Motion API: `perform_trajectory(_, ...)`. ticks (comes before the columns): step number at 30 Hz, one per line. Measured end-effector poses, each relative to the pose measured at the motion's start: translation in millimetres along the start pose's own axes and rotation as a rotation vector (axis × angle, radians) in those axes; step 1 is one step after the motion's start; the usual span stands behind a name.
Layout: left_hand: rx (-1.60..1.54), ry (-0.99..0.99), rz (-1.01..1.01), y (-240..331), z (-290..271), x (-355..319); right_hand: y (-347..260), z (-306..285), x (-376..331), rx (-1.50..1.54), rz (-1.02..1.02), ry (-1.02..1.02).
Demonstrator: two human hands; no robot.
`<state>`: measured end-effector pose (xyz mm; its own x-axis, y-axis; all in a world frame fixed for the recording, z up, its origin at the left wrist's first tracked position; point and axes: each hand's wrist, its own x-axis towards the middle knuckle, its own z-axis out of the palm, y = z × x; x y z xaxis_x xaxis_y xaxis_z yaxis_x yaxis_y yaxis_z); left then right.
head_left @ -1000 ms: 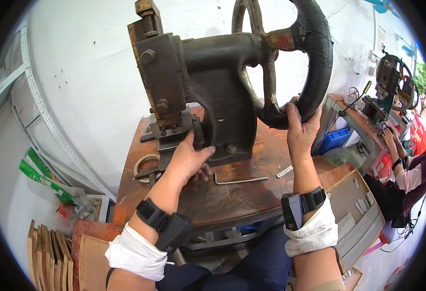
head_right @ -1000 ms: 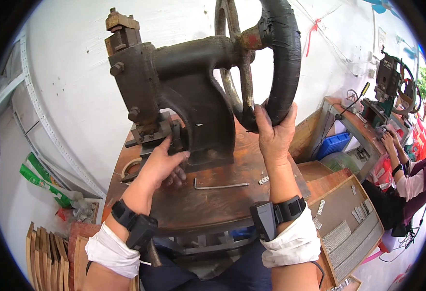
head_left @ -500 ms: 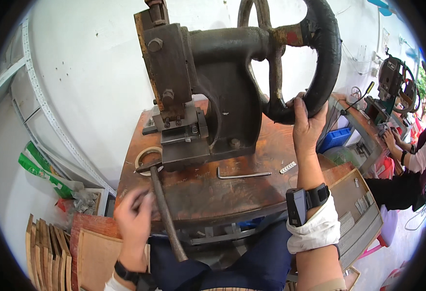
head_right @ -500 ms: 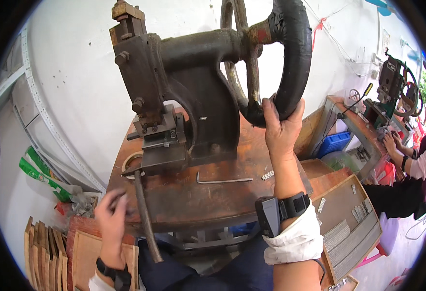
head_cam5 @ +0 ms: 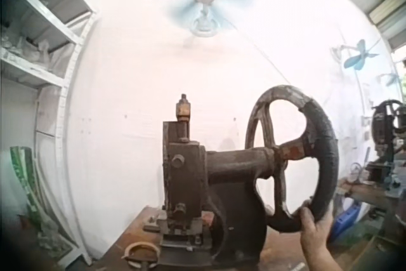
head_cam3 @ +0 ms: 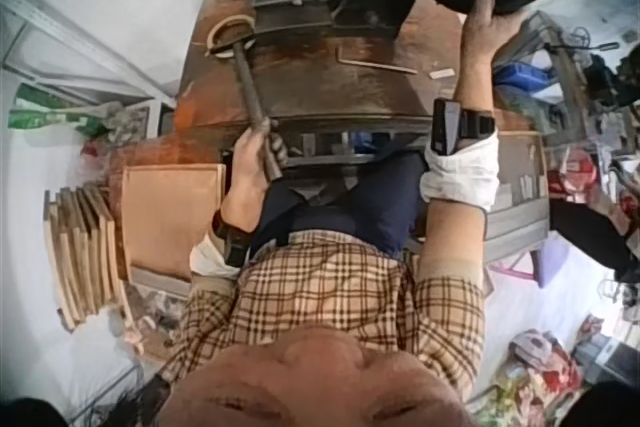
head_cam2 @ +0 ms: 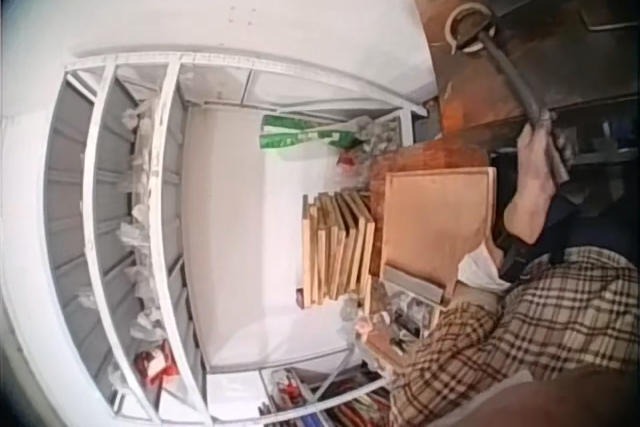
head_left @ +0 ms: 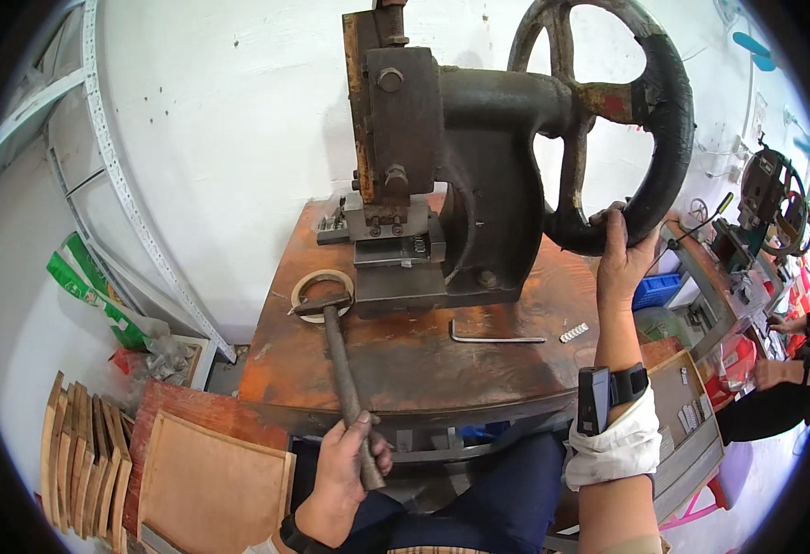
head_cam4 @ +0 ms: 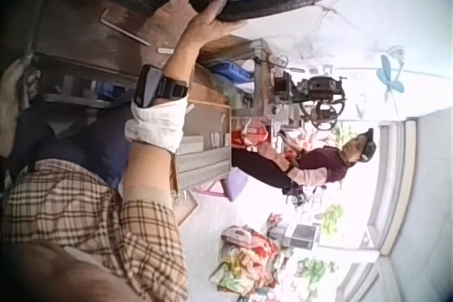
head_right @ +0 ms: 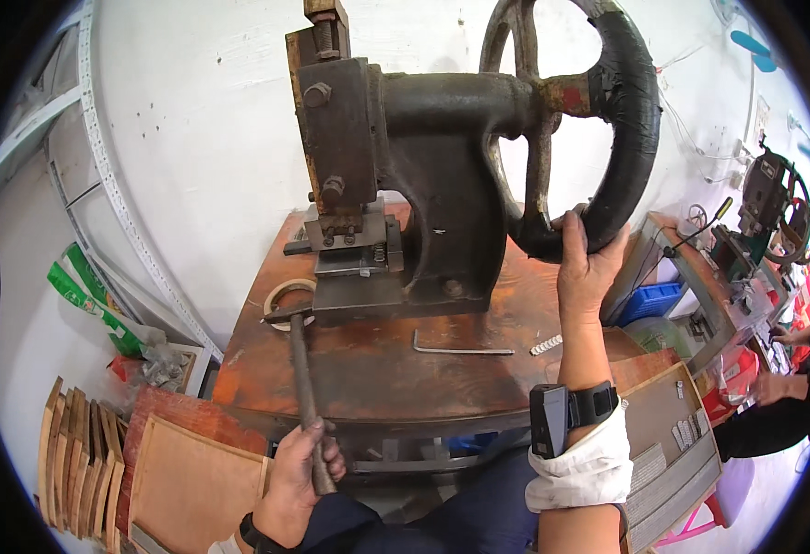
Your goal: Adjusting and repairing a mechanical wheel press using a hex key and a hammer.
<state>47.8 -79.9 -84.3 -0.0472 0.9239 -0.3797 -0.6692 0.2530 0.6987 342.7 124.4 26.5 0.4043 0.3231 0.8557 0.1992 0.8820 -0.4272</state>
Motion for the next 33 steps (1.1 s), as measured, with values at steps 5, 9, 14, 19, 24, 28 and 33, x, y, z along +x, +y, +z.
perform_trajectory(5, 0.178, 0.058, 0.068, 0.3, -10.4, -27.8, -7.1, 1.6, 1.3, -0.027, 0.023, -0.001)
perform_trajectory(9, 0.307, 0.059, 0.343, 30.1, -3.5, -23.1, -5.9, 3.5, 0.5, -0.035, 0.030, -0.006)
perform_trajectory(14, 0.293, 0.023, 0.322, 97.9, 18.4, 27.7, -3.8, 0.2, 0.4, -0.009, 0.033, -0.005)
perform_trajectory(19, 0.317, -0.005, 0.191, 113.3, 31.5, 46.6, -5.5, 1.4, -0.1, 0.025, 0.031, -0.016)
perform_trajectory(24, 0.365, 0.001, 0.228, 116.2, 31.8, 39.3, -3.5, 0.9, -1.1, 0.008, 0.000, -0.020)
perform_trajectory(28, 0.491, 0.039, 0.245, 110.0, 25.8, 30.1, -2.6, -1.6, 0.7, -0.015, -0.001, -0.013)
perform_trajectory(33, 0.460, -0.006, 0.242, 113.6, 32.6, 35.3, -5.0, 1.9, -2.8, 0.021, 0.007, 0.006)
